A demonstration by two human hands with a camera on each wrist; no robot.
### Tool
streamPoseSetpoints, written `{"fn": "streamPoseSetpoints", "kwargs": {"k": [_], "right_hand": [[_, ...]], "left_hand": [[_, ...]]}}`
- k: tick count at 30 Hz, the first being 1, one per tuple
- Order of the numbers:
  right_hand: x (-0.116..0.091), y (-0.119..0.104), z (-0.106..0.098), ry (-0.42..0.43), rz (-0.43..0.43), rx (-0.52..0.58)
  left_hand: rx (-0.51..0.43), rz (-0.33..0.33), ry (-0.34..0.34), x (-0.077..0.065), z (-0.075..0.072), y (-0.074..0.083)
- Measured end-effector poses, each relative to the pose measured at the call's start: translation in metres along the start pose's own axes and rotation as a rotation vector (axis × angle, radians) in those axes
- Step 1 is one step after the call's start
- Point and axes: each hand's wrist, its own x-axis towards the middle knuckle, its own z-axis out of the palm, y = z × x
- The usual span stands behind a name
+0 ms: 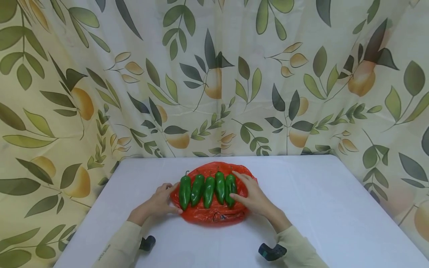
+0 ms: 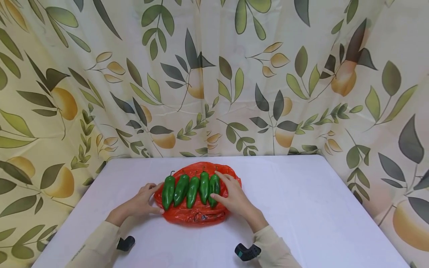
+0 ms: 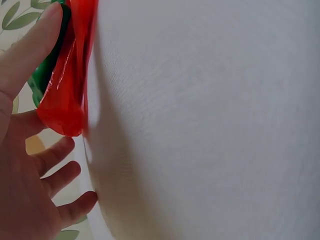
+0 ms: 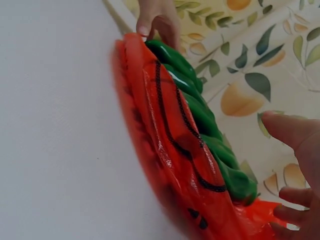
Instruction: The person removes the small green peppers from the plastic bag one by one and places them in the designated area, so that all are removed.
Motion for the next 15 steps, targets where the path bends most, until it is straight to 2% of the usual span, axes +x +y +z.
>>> {"fn": "streamPoseSetpoints", "kwargs": {"k": [15], "right_hand": [[-0.001,0.007,0.013,-0.052,0.032,0.036]], "left_hand": [[0.061,-0.042,-0.023,0.002,0.003,-0.001]]}}
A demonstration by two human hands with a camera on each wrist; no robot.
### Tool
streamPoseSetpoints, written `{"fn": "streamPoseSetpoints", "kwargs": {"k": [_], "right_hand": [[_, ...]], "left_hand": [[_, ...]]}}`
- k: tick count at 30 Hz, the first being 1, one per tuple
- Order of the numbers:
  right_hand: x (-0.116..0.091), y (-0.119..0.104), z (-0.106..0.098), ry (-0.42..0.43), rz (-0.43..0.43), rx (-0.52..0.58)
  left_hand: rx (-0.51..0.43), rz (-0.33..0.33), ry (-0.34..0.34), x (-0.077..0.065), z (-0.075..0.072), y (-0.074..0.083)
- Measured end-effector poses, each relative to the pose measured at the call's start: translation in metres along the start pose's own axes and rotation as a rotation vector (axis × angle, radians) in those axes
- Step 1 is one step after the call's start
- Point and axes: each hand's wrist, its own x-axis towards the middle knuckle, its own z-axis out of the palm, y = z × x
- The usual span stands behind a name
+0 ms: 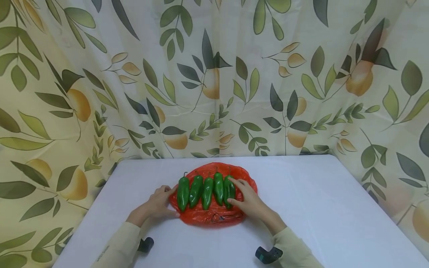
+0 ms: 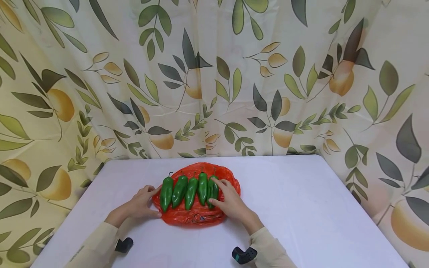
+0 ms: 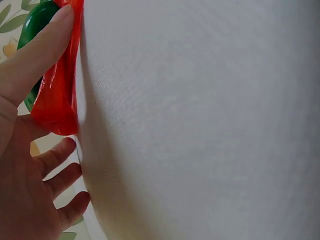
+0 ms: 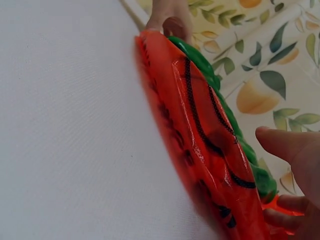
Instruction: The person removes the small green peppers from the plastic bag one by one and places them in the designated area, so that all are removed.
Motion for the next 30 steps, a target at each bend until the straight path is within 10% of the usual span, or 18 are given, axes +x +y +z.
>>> {"fn": "streamPoseSetpoints", "kwargs": {"k": [30], "right_hand": [[-0.0033,0.0067,0.0081,-0.071,-0.015,-0.107]], "left_hand": [[0.066,-0.035,-0.035,-0.0012,-0.0002,0.0041]]}}
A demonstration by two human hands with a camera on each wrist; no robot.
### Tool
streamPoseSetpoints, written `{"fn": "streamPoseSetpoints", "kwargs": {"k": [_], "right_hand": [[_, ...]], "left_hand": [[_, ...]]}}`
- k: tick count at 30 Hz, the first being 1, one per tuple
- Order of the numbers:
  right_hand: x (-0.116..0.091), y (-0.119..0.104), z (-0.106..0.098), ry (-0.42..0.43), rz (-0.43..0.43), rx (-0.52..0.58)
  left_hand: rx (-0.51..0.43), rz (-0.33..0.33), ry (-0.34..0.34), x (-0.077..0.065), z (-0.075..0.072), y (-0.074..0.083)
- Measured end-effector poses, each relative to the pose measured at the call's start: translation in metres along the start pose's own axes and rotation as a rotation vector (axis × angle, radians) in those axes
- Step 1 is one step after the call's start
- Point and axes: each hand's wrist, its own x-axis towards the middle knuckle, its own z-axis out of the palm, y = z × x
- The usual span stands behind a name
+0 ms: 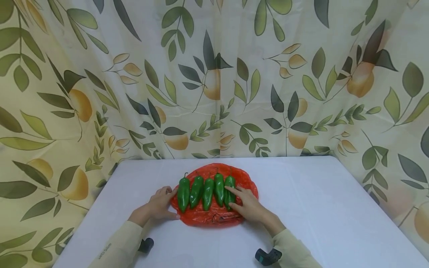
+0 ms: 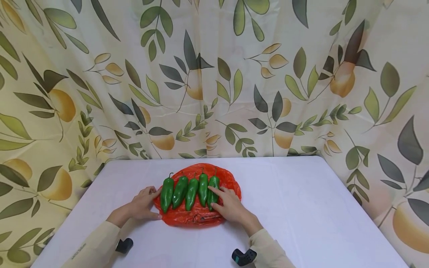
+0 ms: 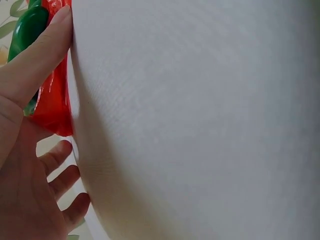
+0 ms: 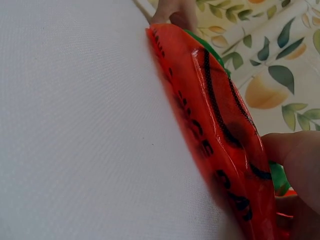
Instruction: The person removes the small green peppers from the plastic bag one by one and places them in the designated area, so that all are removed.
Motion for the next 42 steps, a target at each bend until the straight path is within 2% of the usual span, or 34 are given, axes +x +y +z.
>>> {"fn": "streamPoseSetpoints", "kwargs": {"k": [6,14,19,25,28,33,42], "right_hand": [[0.000,-0.001,0.003,0.038,-0.016,0.015],[0.002,-0.002,0.003,0.086,0.003,0.106],[0.000,-0.004,-0.004,0.097,-0.034,0.157],[-0.006,-0.008,-0.022,0.127,-0.102,0.205],[-0.010,-0.009,-0.034,0.153,-0.087,0.205],[-0.015,-0.005,-0.053,0.176,-0.007,0.211],[-0.016,0.021,-0.079,0.234,0.007,0.147]], "left_hand": [[-0.014,-0.010,0.003,-0.003,-0.001,0.001],[-0.012,-0.005,-0.003,-0.001,-0.001,0.000],[-0.018,-0.004,-0.007,-0.002,-0.003,0.002],[-0.014,0.002,-0.007,-0.002,-0.003,0.004],[-0.014,0.004,-0.008,-0.002,-0.003,0.004],[-0.012,0.005,-0.009,-0.001,-0.003,0.003],[-0.013,-0.003,-0.021,0.001,-0.004,0.002]]}}
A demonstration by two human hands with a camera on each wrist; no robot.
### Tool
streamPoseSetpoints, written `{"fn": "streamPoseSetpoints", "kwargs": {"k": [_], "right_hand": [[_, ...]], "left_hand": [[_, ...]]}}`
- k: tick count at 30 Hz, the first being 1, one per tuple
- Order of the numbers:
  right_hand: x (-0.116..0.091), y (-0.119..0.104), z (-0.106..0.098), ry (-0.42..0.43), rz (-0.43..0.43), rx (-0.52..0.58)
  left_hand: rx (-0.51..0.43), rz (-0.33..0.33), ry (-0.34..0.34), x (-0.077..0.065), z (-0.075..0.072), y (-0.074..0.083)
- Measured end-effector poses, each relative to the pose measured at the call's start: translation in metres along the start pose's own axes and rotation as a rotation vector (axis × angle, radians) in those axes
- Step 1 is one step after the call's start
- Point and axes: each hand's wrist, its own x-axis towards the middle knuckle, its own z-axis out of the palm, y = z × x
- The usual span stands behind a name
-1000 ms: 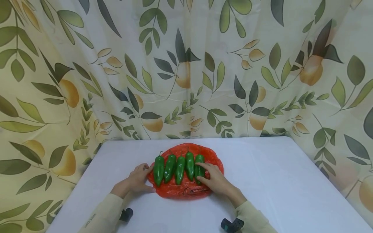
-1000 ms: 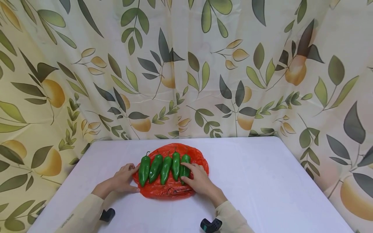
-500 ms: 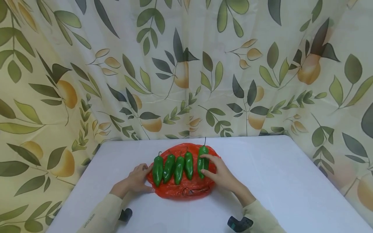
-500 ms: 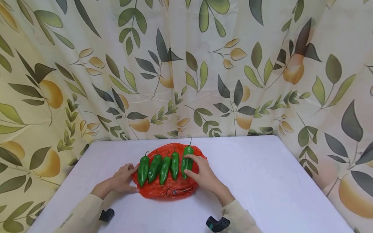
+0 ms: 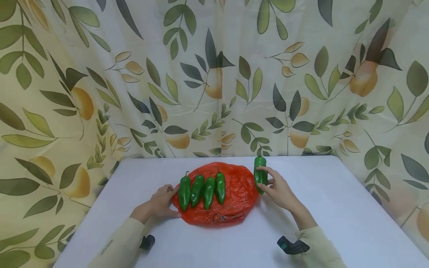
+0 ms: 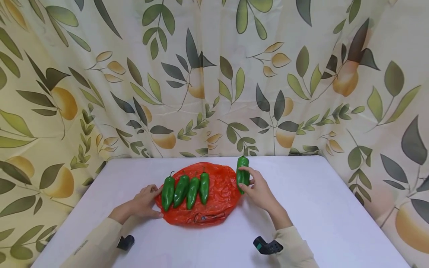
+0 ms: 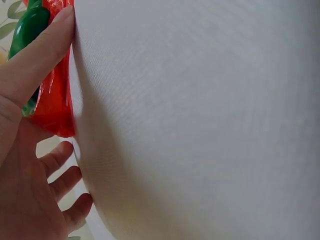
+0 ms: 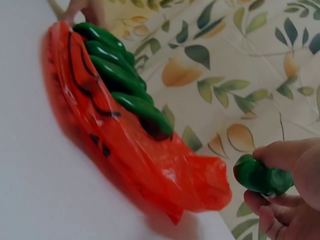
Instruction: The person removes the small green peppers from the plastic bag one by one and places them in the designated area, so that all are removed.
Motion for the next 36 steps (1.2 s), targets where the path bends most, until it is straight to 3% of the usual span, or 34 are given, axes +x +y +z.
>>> {"fn": "streamPoseSetpoints", "kwargs": {"k": [13,28,36], "right_hand": [[-0.002,0.037,0.002,-0.117,0.181,0.023],[0.003,0.044,0.008,-0.157,0.174,-0.046],[0.003,0.042,0.005,-0.125,0.163,-0.100]], "left_hand": [[0.016,-0.015,-0.015,0.003,0.004,-0.001],[0.022,-0.010,-0.010,0.004,0.001,0.001],[0.038,-0.030,-0.013,0.004,0.000,0.002]]}}
